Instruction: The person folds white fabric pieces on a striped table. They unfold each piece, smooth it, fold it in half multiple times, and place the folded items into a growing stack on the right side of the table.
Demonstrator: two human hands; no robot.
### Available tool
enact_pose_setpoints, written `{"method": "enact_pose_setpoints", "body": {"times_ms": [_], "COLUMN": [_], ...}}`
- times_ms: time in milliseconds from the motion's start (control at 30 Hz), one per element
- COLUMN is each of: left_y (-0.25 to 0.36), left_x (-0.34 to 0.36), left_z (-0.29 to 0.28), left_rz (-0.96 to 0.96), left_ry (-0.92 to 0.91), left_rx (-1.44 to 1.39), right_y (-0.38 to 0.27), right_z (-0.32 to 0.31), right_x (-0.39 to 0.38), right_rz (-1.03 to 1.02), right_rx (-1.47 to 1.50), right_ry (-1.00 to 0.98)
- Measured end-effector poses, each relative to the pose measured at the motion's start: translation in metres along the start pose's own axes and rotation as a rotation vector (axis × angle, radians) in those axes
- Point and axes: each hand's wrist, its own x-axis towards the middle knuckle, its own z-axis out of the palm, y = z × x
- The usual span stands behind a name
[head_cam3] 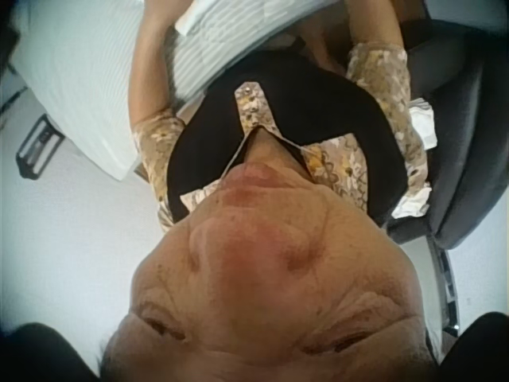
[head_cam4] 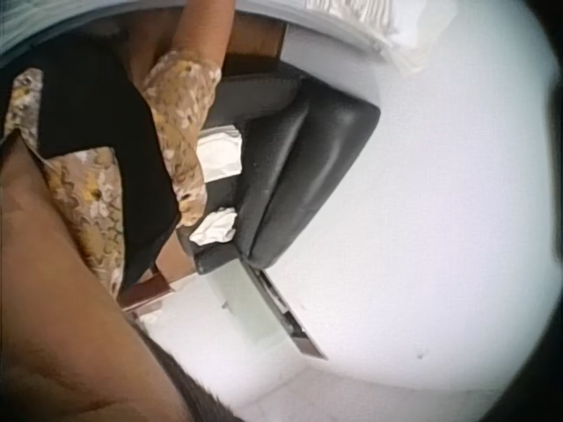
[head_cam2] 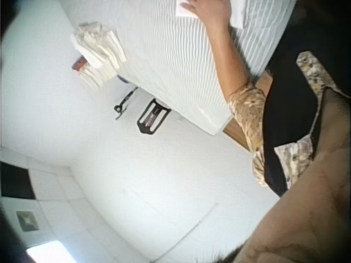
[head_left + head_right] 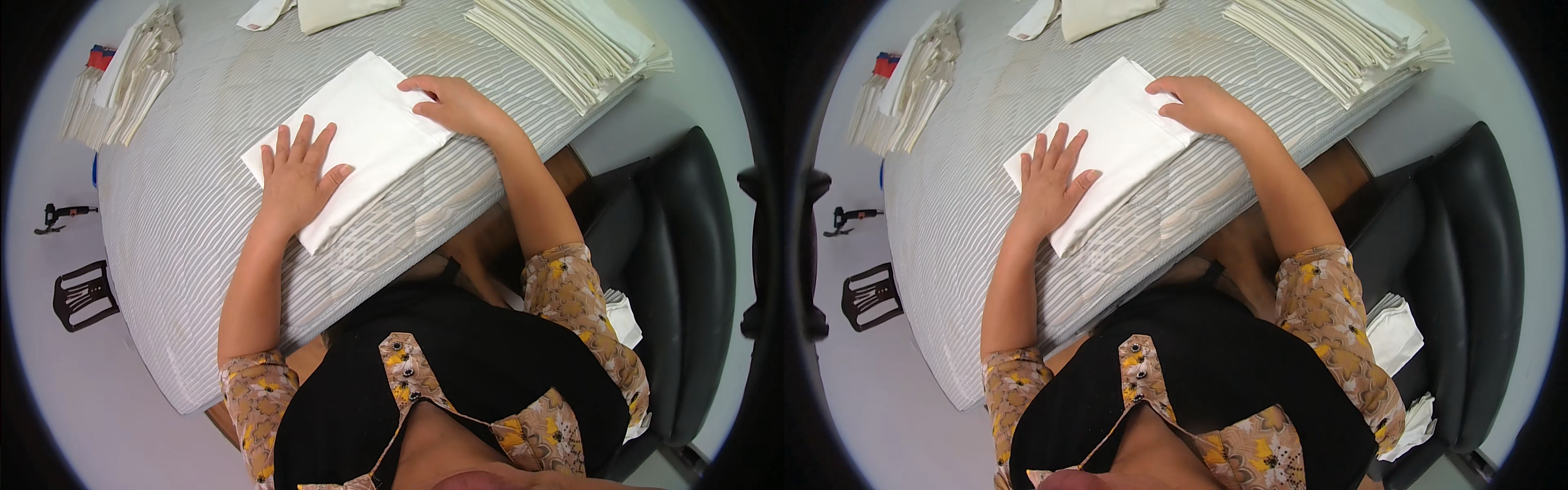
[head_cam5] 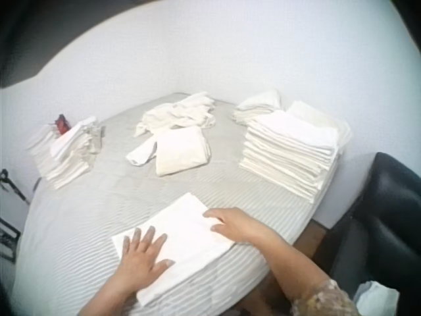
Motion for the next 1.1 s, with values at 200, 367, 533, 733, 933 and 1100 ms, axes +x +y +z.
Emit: {"method": "enact_pose_setpoints", "body": {"times_ms": [200, 367, 533, 733, 933, 1100], "left_y": [-0.023, -0.049, -0.061, -0.072, -0.078, -0.078], "left_x": [-0.006, -0.007, -0.003, -0.003, -0.002, -0.001], "left_z": [0.005, 0.001, 0.002, 0.002, 0.002, 0.004], "left_rz": [-0.13, -0.223, -0.245, -0.259, -0.257, -0.257], "left_ry": [0.024, 0.019, -0.002, 0.023, 0.028, 0.03], "left_rx": [0.03, -0.087, -0.077, -0.105, -0.116, -0.097], "right_y": [-0.016, -0.048, -0.102, -0.137, -0.133, -0.142], "right_z": [0.008, 0.008, 0.048, 0.115, 0.117, 0.118], "right_x": [-0.014, -0.026, -0.042, -0.069, -0.068, -0.063], "right_rz": [-0.02, 0.005, -0.511, -0.846, -0.918, -0.981], "right_rx": [-0.357, -0.558, -0.434, -0.282, -0.343, -0.425], "right_ry": [0.068, 0.145, 0.11, 0.143, 0.106, 0.13]}}
